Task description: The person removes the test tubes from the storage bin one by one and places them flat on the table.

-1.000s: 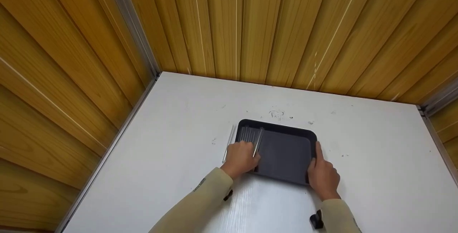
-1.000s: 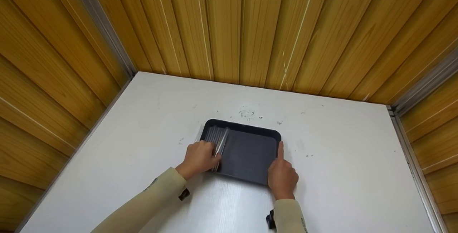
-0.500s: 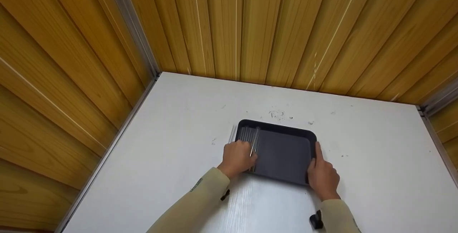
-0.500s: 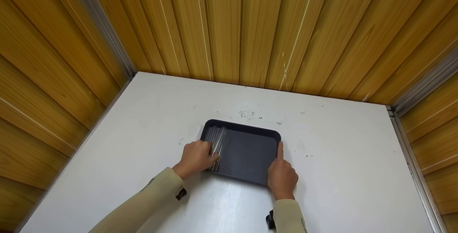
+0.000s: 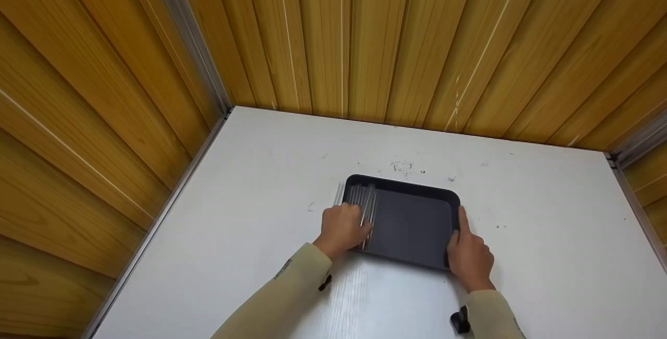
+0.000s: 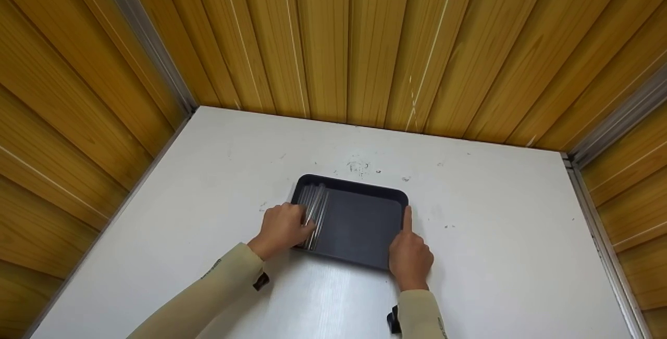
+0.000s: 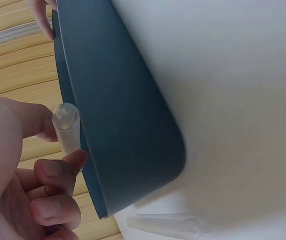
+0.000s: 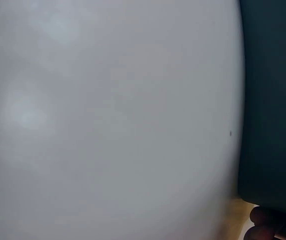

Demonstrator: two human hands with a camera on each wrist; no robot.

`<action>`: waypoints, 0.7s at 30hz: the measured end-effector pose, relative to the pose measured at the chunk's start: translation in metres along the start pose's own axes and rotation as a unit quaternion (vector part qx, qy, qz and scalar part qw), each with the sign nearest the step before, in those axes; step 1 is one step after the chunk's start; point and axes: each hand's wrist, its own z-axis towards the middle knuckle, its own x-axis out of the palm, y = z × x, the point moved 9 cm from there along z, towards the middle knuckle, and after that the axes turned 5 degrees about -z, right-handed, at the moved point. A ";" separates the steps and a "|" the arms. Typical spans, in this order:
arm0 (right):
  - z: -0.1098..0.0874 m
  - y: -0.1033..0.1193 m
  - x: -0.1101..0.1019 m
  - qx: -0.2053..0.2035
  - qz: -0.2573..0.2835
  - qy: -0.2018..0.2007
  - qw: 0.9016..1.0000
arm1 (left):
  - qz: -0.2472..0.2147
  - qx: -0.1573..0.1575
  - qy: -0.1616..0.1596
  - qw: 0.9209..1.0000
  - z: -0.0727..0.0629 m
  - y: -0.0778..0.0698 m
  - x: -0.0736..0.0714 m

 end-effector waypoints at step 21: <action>0.000 0.000 0.000 0.002 0.003 0.006 1.000 | -0.014 -0.011 0.015 1.000 -0.001 0.011 -0.004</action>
